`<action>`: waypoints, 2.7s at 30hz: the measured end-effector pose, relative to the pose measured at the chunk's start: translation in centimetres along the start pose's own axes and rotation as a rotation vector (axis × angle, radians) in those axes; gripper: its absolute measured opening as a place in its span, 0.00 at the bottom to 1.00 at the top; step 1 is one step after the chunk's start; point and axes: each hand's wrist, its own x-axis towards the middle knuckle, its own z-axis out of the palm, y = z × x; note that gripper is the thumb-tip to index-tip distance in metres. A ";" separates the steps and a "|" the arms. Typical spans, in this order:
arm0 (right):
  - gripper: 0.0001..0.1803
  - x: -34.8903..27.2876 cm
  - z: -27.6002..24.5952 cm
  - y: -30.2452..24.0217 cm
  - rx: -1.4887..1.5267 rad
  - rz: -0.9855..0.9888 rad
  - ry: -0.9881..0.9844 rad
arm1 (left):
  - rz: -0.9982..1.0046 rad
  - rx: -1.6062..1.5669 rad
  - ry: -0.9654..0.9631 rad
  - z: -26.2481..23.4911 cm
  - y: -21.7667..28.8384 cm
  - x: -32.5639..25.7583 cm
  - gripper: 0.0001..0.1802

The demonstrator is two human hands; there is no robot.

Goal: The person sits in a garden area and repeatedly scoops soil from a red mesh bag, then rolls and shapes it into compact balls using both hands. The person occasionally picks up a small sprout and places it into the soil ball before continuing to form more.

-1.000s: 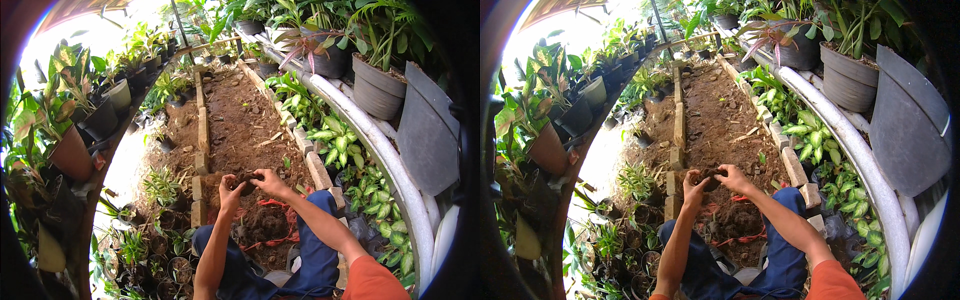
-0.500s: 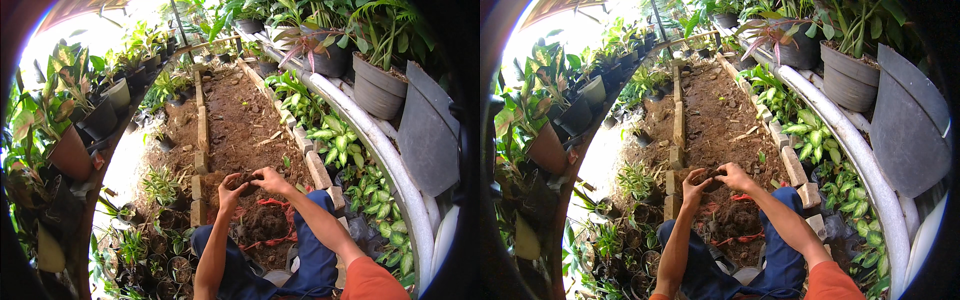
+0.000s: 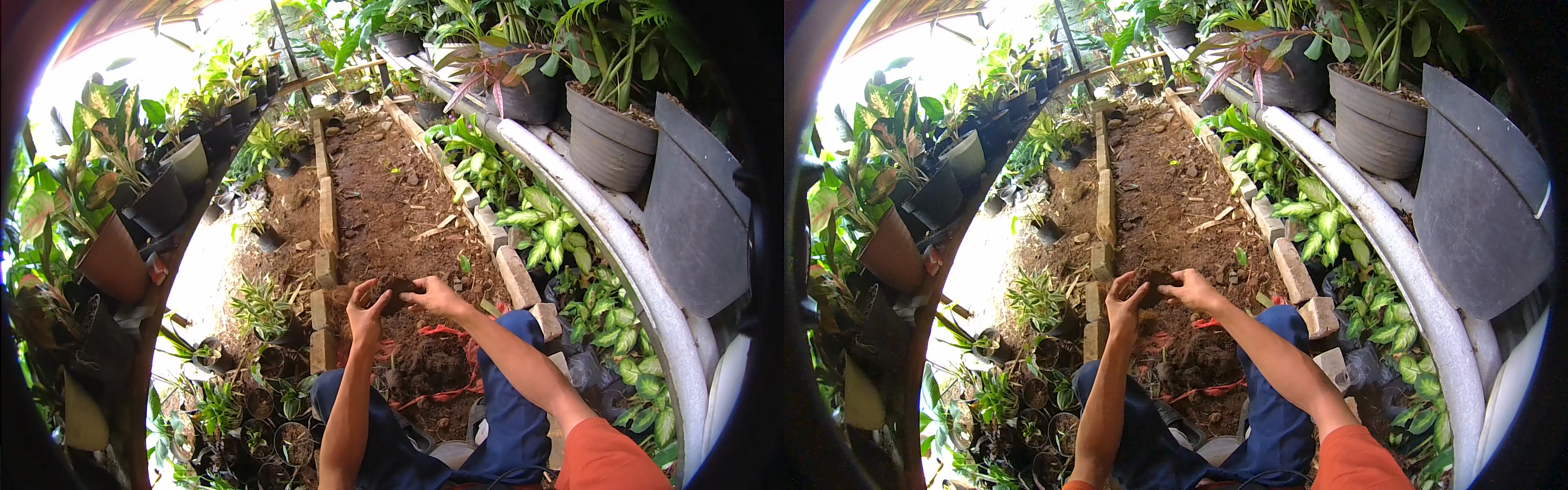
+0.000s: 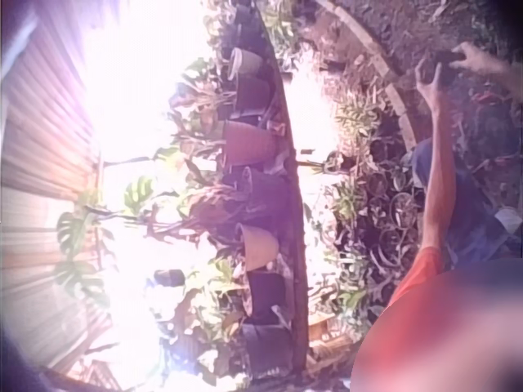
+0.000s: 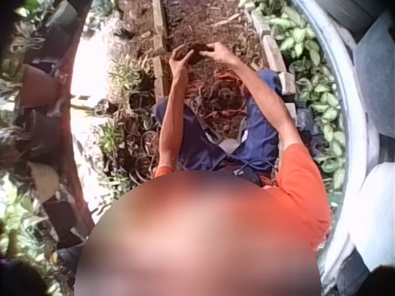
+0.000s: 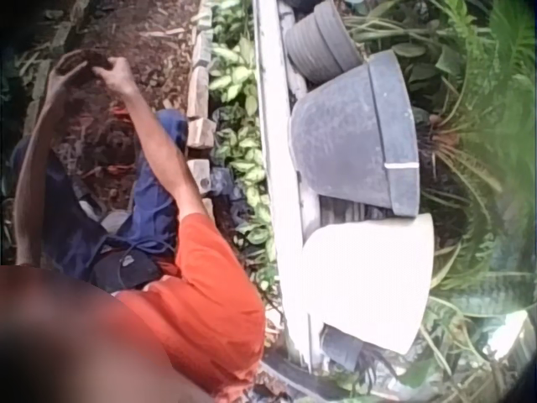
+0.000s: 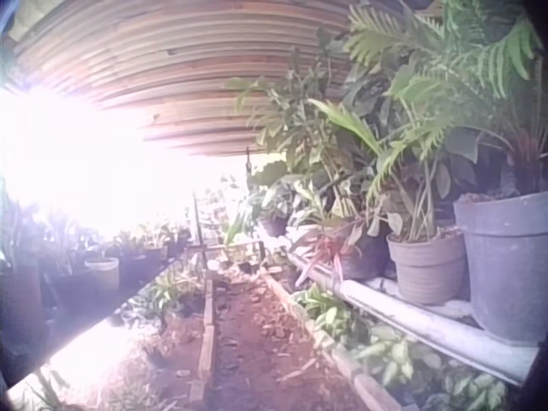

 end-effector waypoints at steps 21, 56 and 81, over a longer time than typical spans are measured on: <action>0.34 -1.7 1.4 -2.6 -0.240 -0.006 0.186 | -0.192 -0.134 -0.090 -1.1 -1.3 0.4 0.17; 0.18 -1.5 0.9 -2.3 -0.283 -0.190 0.273 | 0.121 0.223 0.059 0.8 0.7 -1.1 0.20; 0.18 -1.6 0.5 -2.9 -0.252 -0.259 0.189 | -0.035 0.339 -0.164 -0.1 -0.4 -0.6 0.16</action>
